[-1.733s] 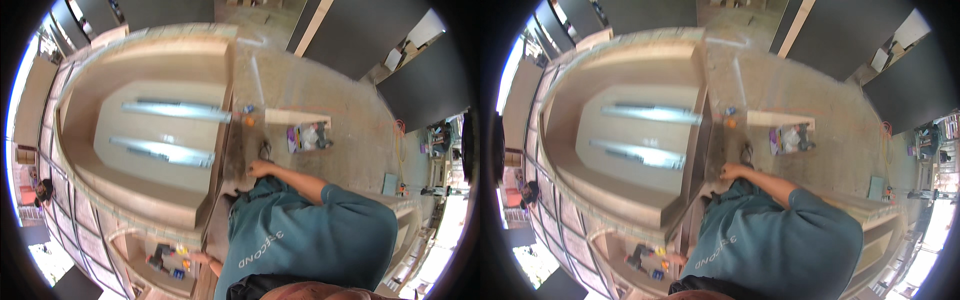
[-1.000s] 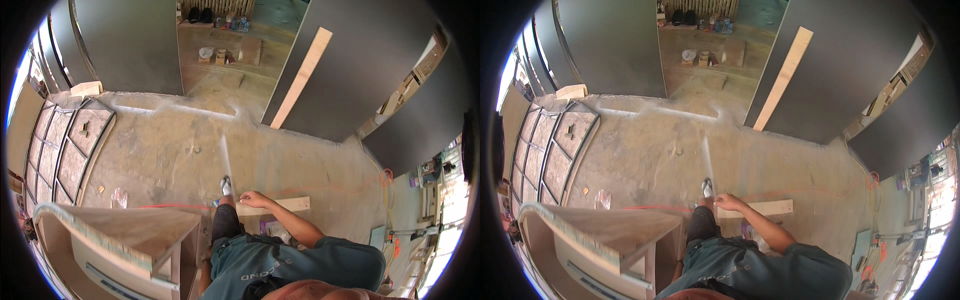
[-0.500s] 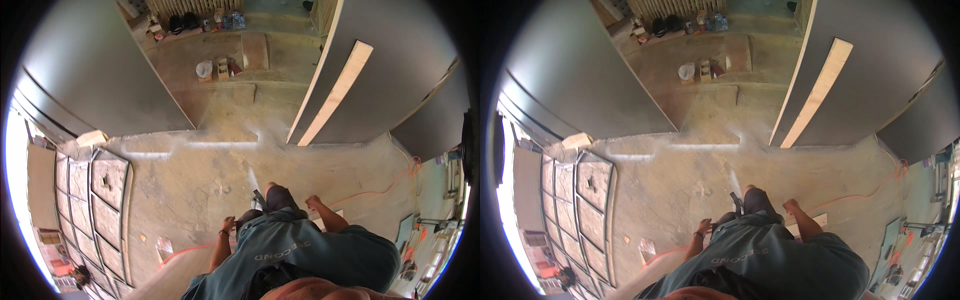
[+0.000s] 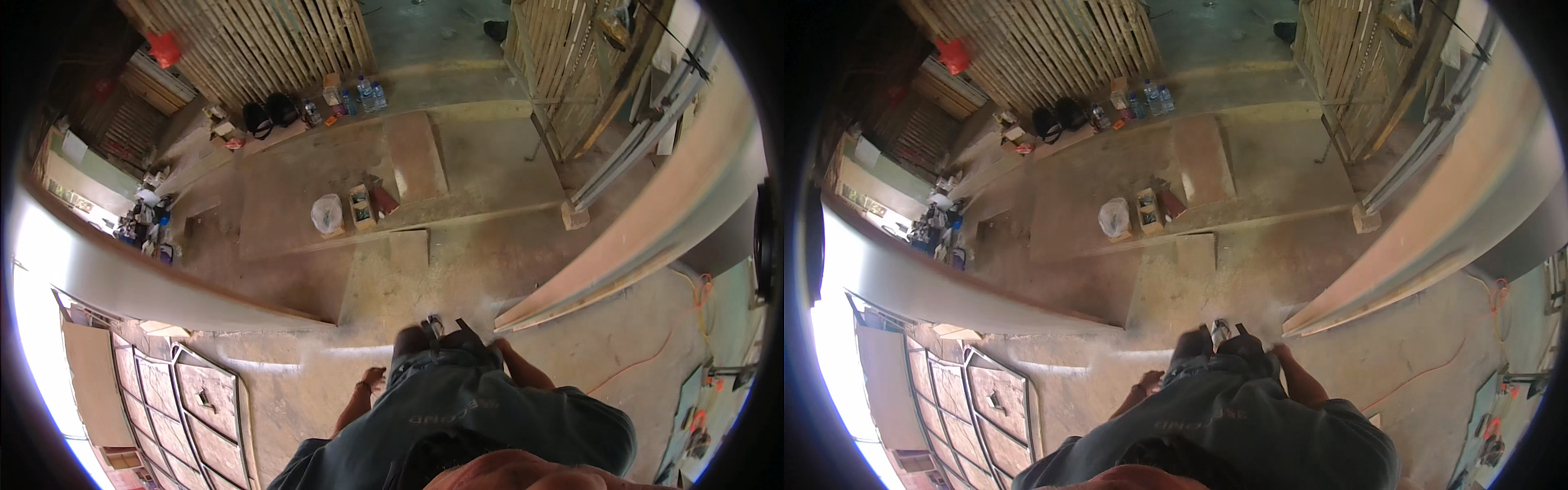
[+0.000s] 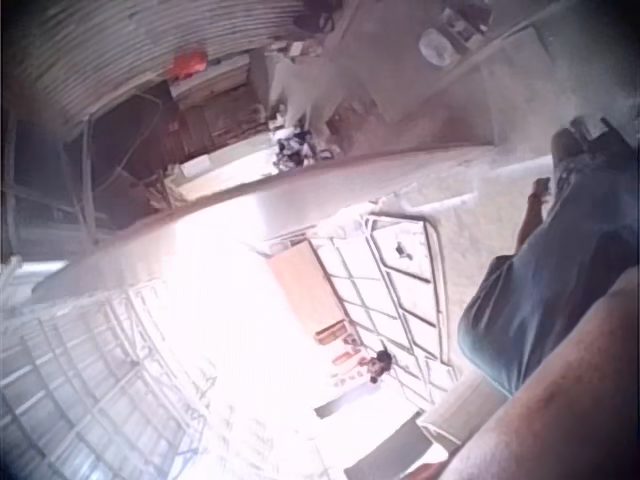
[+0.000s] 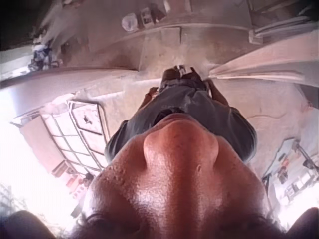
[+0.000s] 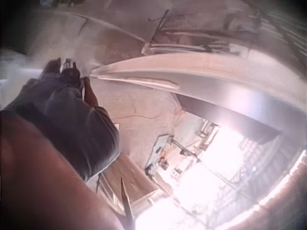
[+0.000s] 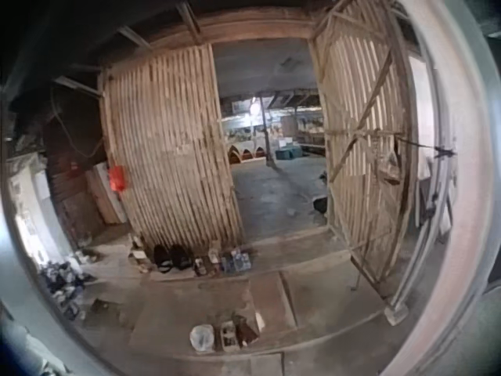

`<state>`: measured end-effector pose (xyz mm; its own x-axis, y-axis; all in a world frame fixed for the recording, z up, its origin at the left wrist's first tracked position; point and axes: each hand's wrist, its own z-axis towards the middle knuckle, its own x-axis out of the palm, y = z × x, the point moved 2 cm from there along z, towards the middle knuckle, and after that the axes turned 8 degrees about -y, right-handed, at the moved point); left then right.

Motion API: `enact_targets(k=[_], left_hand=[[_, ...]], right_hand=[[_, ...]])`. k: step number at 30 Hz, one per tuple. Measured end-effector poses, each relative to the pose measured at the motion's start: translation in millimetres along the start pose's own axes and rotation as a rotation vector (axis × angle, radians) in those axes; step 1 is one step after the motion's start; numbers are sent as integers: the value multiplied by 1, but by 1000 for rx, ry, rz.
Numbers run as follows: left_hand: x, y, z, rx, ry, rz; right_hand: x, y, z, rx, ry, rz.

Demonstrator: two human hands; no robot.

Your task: The person uses a cordless drill to secure a wooden frame, then walks to retrieve a wooden box. They return to the frame, place the box inside, and unpack a small bag of hardware. The person then uses the drill to attach metal brackets to the wooden box.

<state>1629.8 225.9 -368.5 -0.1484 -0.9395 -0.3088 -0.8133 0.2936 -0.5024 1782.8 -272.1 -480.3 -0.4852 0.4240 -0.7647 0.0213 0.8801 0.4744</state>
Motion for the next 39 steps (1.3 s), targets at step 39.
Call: enact_targets(k=[39], left_hand=[[-469, -1498, 754, 451, 82, 613]], right_hand=[[-915, 260, 1228, 769, -41, 627]])
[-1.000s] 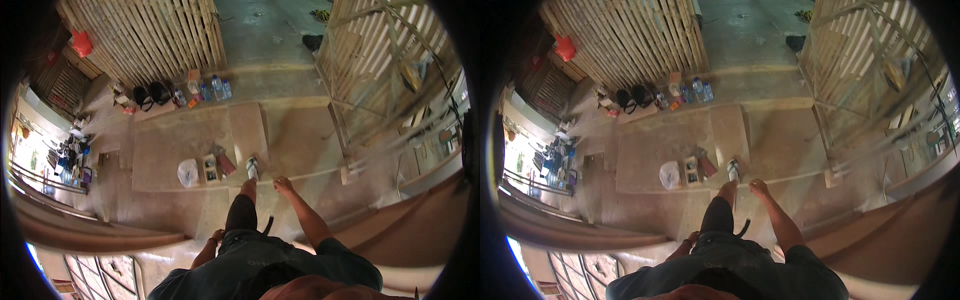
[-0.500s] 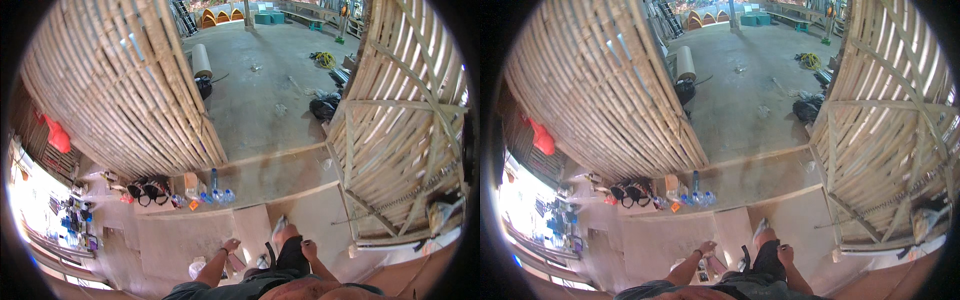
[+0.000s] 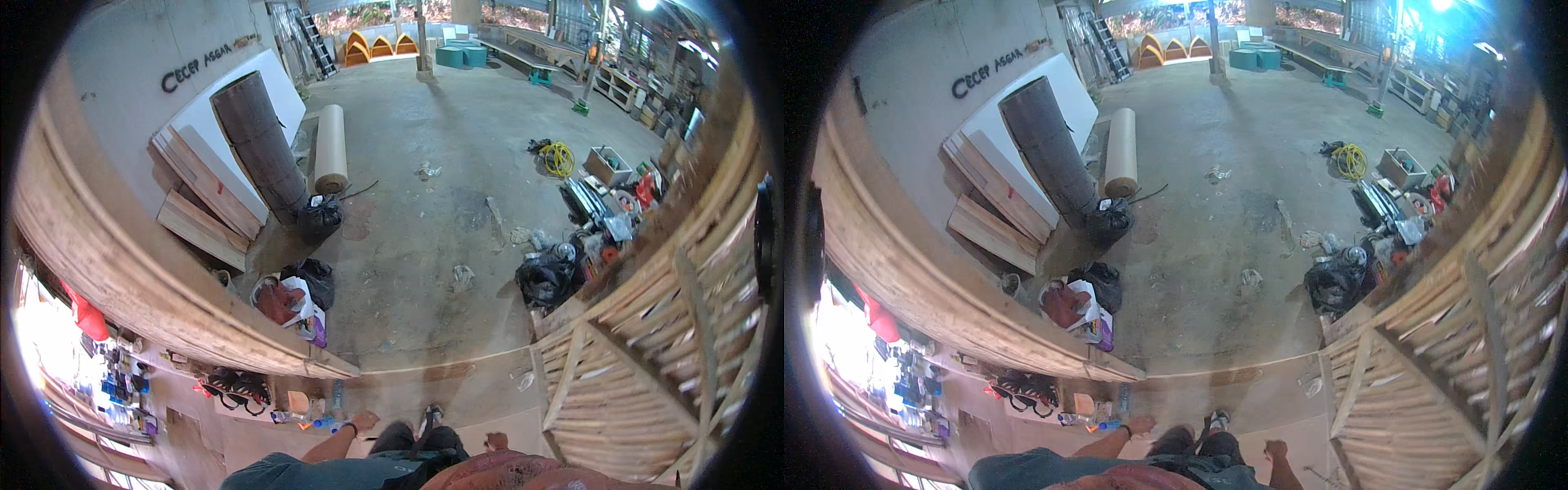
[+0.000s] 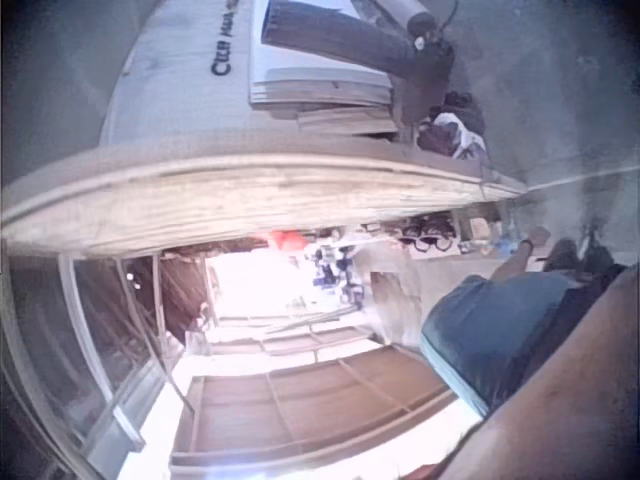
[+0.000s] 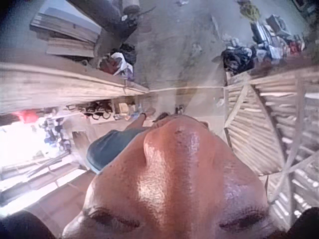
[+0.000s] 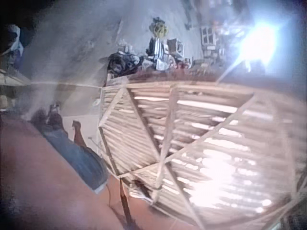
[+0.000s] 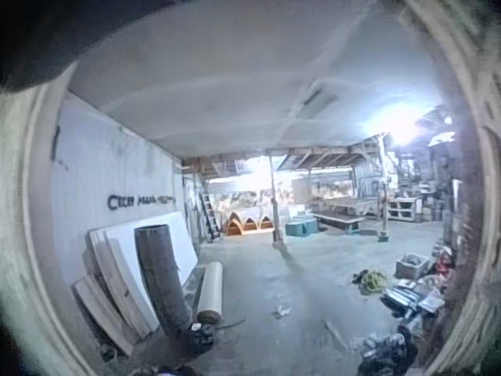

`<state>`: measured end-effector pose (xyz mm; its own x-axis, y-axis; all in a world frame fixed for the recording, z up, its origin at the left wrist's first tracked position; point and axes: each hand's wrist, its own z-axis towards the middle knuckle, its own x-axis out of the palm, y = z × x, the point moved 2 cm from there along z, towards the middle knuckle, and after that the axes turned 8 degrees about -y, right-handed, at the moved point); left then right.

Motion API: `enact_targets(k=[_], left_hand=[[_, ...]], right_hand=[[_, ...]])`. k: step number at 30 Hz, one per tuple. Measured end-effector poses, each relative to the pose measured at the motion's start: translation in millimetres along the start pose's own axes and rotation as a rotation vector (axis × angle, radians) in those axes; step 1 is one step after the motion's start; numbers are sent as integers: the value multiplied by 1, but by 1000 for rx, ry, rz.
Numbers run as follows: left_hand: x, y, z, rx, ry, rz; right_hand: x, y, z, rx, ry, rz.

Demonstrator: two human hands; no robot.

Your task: The person uses a cordless drill to secure a wooden frame, then walks to retrieve a wooden box. They return to the frame, place the box inside, and unpack a small bag of hardware. The person then uses the drill to attach metal brackets to the wooden box.

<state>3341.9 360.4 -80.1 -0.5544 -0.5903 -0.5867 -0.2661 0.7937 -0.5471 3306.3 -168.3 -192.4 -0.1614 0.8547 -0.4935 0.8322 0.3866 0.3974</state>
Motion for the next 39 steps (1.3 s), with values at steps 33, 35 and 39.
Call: enact_targets(k=[33, 35, 39], left_hand=[[-768, -143, 717, -641, -65, -952], [-846, -167, 771, -547, 7, -1021], [-945, -184, 847, -276, 132, -528]], right_hand=[[-95, 1061, 417, -187, 318, -197], [-95, 1147, 449, -89, 265, -166], [-93, 1354, 504, -77, 183, -328]])
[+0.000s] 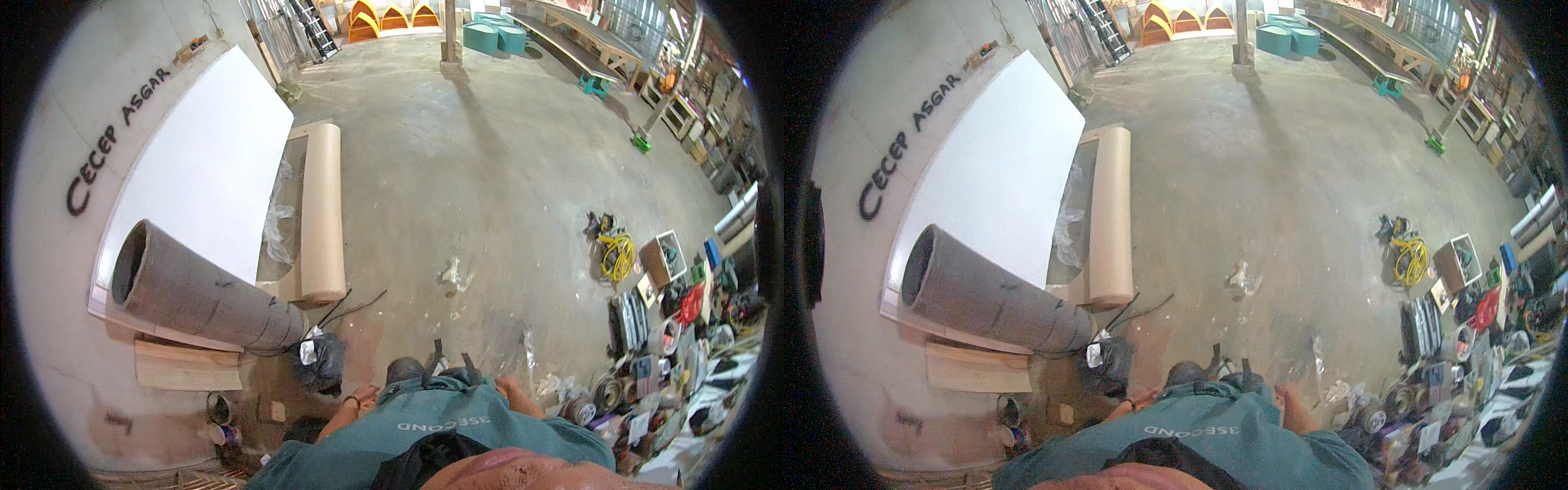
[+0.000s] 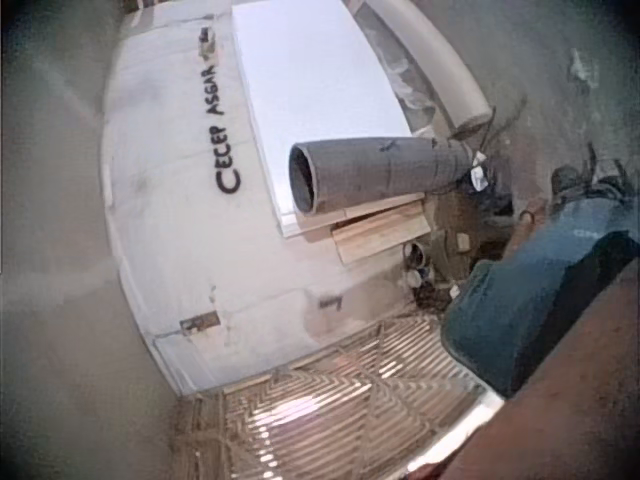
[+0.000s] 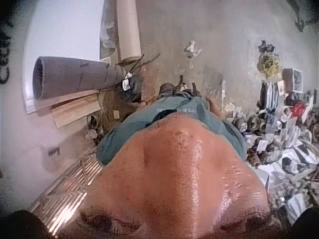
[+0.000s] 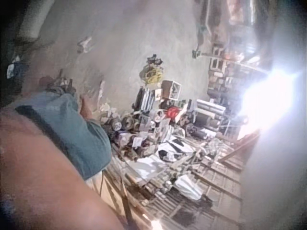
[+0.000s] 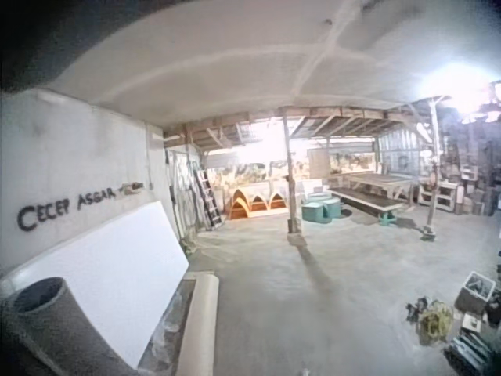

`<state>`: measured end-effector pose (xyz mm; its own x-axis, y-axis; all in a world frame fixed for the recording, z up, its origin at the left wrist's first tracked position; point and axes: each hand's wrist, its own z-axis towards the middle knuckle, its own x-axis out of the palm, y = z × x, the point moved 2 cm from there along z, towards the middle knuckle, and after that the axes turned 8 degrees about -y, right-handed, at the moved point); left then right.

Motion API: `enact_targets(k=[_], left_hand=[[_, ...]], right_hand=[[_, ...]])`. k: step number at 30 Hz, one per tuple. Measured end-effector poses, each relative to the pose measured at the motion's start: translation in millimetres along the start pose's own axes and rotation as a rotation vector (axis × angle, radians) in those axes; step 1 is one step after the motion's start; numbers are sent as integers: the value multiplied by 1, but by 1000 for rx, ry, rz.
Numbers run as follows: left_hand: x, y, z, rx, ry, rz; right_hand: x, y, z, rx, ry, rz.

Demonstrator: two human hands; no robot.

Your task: The person uses a cordless drill to secure a wooden frame, then walks to retrieve a wooden box. They return to the frame, place the box inside, and unpack a small bag of hardware. The person then uses the drill to attach metal brackets to the wooden box.

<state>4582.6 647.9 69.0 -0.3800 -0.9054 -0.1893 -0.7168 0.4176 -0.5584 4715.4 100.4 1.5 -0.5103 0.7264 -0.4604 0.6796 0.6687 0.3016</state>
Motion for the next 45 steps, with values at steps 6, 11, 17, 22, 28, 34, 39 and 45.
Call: enact_targets(k=[6, 11, 17, 22, 28, 34, 39, 45], left_hand=[[-116, -173, 136, -309, -252, -475], [-237, -248, 229, -342, -244, -198], [-426, -345, 350, -500, -265, -378], [-617, -554, 456, -236, -439, -99], [-794, -711, 635, -200, -515, -210], [-880, -843, 774, -339, -327, -434], [-986, -982, 839, -338, -392, -424], [-1109, -1023, 961, -641, -239, -229]], right_hand=[[-143, 334, 134, -238, -196, 251], [-190, 552, 201, -237, -248, 321], [-191, 681, 282, -142, -13, -49], [-220, 745, 340, -165, -185, 138], [-293, 915, 462, -20, -24, 51], [-428, 1167, 695, -48, -14, 169], [-583, 1558, 762, -449, -489, 66], [-638, 1873, 789, -580, -260, 321]])
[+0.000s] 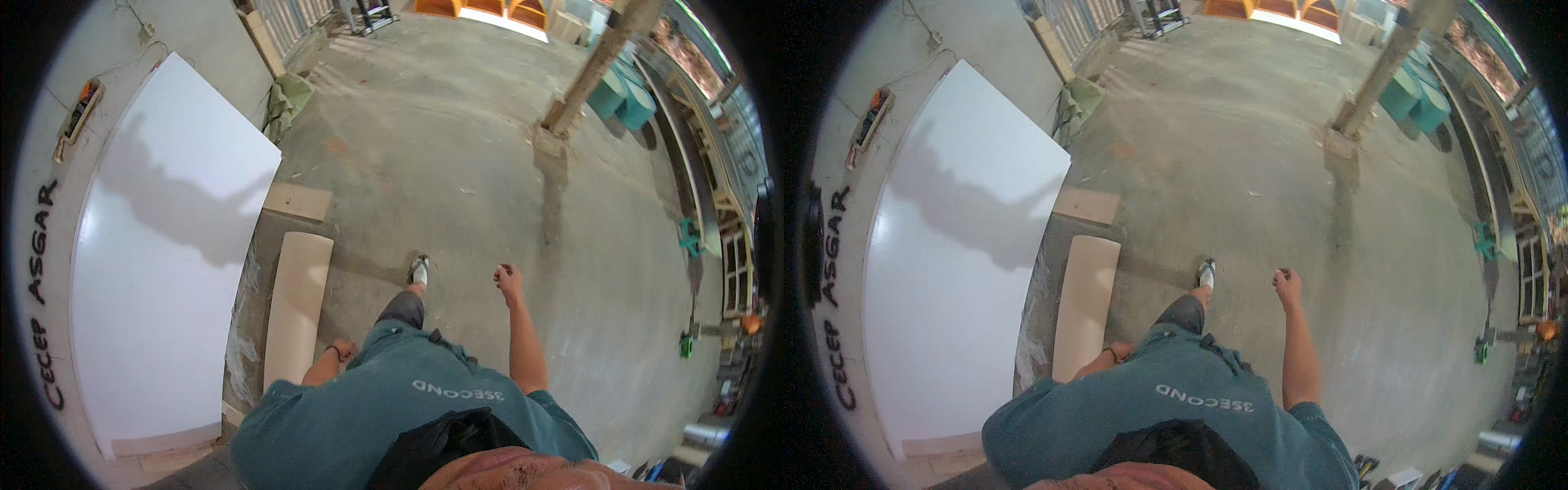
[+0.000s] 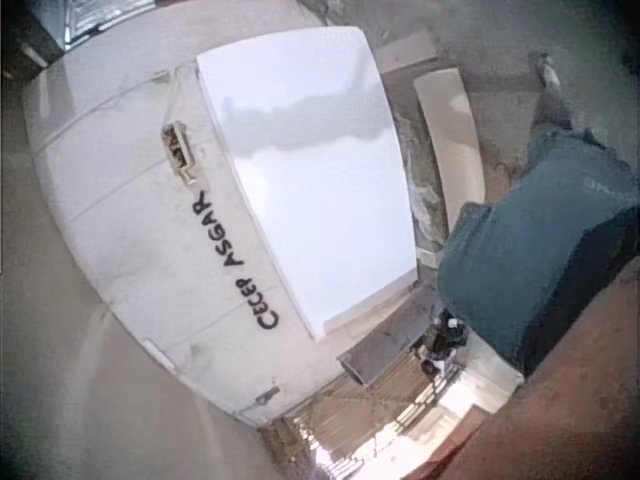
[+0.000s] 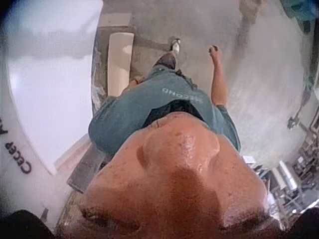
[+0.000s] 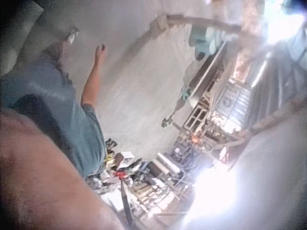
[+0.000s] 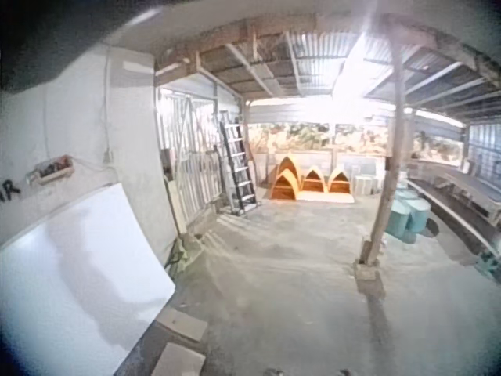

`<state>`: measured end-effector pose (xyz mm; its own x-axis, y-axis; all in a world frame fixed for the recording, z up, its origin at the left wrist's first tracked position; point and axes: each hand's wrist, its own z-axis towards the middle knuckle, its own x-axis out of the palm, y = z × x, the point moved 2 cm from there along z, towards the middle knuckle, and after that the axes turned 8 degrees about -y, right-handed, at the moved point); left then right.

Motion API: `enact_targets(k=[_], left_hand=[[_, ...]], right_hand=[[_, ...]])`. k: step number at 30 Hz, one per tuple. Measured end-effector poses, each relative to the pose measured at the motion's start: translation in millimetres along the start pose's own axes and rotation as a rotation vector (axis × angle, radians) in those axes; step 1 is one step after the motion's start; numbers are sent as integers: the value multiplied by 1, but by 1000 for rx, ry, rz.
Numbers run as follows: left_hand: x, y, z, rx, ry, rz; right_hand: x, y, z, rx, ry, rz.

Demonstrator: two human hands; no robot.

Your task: The person uses a cordless drill to secure a wooden frame, then walks to retrieve a wooden box. They return to the frame, place the box inside, and unpack a small bag of hardware. The person then uses the drill to attach metal brackets to the wooden box.

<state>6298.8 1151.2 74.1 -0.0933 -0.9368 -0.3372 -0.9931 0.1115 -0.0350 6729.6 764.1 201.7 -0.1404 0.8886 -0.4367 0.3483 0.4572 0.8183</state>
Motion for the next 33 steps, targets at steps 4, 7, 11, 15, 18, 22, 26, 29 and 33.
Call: enact_targets(k=[4, 7, 11, 15, 18, 22, 26, 29, 33], left_hand=[[-76, -148, 59, 155, -70, 52], [-131, -349, 46, 254, -74, 43], [-229, -590, 34, 566, -296, 104], [-270, -813, 55, 664, -261, -53], [-277, -948, 64, 566, -229, -109], [-281, -1048, 74, 356, -63, 37], [-273, -1172, 68, 330, 5, -27], [-292, -1260, 99, 324, -57, -80], [-321, -1382, 143, 241, -32, 5]], right_hand=[[34, -7, 75, 263, 137, -117], [9, -89, 125, 252, 282, -691], [5, -68, 186, 518, 298, -520], [-8, -30, 305, 659, 217, -448], [-13, 12, 419, 671, 188, -411], [-21, 129, 647, 461, 195, -442], [-42, 247, 910, 100, -204, -314], [-48, 408, 1082, -10, -226, -80], [-47, 547, 1237, -33, -124, 64]])
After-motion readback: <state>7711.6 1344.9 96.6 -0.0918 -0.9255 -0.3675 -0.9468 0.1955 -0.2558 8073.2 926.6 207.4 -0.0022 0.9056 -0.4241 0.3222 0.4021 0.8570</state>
